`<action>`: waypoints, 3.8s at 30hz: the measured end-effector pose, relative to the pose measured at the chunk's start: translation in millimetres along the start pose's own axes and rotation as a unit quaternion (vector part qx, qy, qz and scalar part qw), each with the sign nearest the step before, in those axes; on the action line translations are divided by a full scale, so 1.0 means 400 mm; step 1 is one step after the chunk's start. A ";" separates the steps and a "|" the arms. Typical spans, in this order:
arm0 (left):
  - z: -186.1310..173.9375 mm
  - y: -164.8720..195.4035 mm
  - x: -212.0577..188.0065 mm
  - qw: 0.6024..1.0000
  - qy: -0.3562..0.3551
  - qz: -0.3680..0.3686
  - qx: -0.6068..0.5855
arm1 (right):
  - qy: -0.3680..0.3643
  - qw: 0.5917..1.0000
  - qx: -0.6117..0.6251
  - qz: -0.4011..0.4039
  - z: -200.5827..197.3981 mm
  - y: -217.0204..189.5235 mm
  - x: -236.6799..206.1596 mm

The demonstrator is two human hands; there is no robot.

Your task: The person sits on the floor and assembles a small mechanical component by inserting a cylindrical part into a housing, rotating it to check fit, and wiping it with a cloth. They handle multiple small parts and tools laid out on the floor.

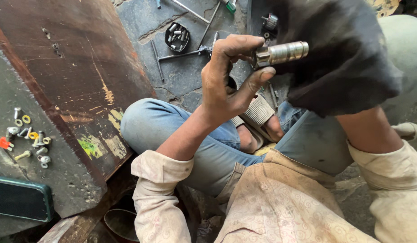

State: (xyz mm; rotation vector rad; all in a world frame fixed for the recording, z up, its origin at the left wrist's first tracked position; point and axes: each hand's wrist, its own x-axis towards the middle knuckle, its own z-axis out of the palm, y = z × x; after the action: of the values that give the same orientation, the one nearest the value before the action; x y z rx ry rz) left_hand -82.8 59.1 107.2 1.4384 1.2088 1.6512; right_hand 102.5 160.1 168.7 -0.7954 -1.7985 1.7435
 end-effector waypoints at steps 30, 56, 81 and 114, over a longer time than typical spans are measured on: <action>0.002 -0.005 0.016 0.990 -0.080 -0.092 -0.070 | 0.047 0.958 -0.269 -0.081 0.087 -0.108 0.007; 0.010 -0.004 0.024 0.991 -0.086 -0.105 -0.017 | 0.006 0.889 -0.428 -0.163 0.047 -0.074 0.026; 0.004 -0.019 0.033 0.990 -0.104 0.006 0.096 | 0.041 0.972 -0.225 -0.056 0.035 -0.018 -0.015; -0.014 -0.029 0.040 0.949 -0.179 0.155 0.209 | 0.020 0.887 -0.443 -0.126 0.024 0.001 -0.007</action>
State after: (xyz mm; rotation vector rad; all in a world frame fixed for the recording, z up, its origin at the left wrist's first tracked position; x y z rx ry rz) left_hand -92.7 76.7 102.9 2.1804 1.2074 1.2783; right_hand 97.6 151.3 167.8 -0.8473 -2.5398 0.6699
